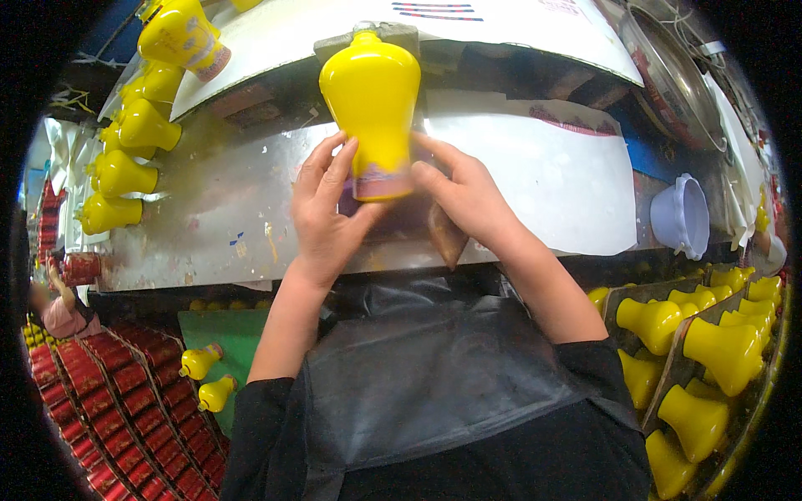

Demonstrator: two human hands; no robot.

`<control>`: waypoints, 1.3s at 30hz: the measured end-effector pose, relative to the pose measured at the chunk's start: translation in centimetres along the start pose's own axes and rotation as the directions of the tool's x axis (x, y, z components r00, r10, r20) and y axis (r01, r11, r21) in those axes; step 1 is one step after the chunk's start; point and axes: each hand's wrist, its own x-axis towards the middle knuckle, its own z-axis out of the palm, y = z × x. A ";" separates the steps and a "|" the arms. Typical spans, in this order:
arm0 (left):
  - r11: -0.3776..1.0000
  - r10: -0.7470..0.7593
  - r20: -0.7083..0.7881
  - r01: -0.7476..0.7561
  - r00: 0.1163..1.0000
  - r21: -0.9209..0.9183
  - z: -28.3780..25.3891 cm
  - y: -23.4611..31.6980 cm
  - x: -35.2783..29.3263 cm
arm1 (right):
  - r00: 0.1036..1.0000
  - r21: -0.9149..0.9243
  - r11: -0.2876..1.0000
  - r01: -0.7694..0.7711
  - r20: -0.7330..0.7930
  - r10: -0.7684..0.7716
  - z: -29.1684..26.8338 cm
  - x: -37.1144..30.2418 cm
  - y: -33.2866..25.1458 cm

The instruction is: The person applies decorative stickers to yellow ceramic vases. They peel individual stickers from a sheet, place them on the vase, and smooth them down with fingers and a small tool. The person handles the vases one at a time, rotating them to apply multiple stickers.

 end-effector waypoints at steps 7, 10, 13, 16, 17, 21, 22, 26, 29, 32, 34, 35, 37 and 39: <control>0.608 -0.489 0.136 0.448 0.862 -0.656 1.3 0.5 0.2 | 0.966 -0.296 0.928 -0.228 0.055 0.255 0.1 -0.7 -2.5; 0.565 -0.548 0.180 0.520 0.817 -0.641 1.7 1.2 -0.1 | 0.982 -0.396 0.902 -0.171 0.003 0.188 0.9 -0.4 -3.3; 0.551 -0.560 0.195 0.538 0.805 -0.638 1.5 1.6 -0.1 | 0.988 -0.395 0.908 -0.137 0.006 0.152 1.1 -0.2 -2.8; 0.651 -0.533 0.131 0.504 0.836 -0.567 1.3 1.8 -0.1 | 0.994 -0.228 0.969 -0.097 0.035 0.108 0.3 -0.1 -1.5; 0.692 -0.525 0.108 0.497 0.844 -0.524 1.3 1.8 -0.1 | 0.991 -0.074 0.991 -0.109 0.069 0.114 -0.1 0.0 -1.1; 0.849 -0.393 0.075 0.393 0.917 -0.353 1.2 1.7 -0.6 | 0.943 0.125 0.951 -0.282 0.217 0.251 -1.3 -0.1 -0.2; 0.853 -0.388 0.083 0.392 0.918 -0.345 1.2 1.6 -0.7 | 0.959 0.076 0.972 -0.223 0.199 0.204 -1.3 -0.3 -0.1; 0.727 -0.451 0.191 0.483 0.872 -0.488 0.8 0.7 -0.5 | 0.980 0.035 0.986 -0.161 0.124 0.156 -1.1 -0.7 0.1; 0.804 -0.412 0.148 0.436 0.899 -0.404 0.6 0.6 -0.3 | 0.986 0.112 0.982 -0.149 0.088 0.140 -0.8 -0.7 0.5; 0.623 -0.511 0.213 0.529 0.833 -0.576 1.0 1.3 -0.2 | 0.994 0.086 0.991 -0.101 0.060 0.096 -0.4 -0.4 0.7; 0.567 -0.523 0.225 0.533 0.822 -0.628 1.2 1.6 -0.1 | 0.990 0.076 0.990 -0.116 0.094 0.109 -0.1 -0.3 0.7; 0.536 -0.520 0.230 0.524 0.823 -0.662 1.2 1.7 0.0 | 0.991 0.063 0.992 -0.107 0.082 0.102 0.0 -0.3 0.6; 0.538 -0.536 0.233 0.541 0.811 -0.647 1.3 1.9 0.0 | 0.992 0.036 0.993 -0.108 0.067 0.105 0.1 -0.3 0.4; 0.545 -0.545 0.227 0.547 0.807 -0.636 1.3 1.9 0.0 | 0.977 0.043 0.983 -0.177 0.126 0.171 0.0 -0.3 0.1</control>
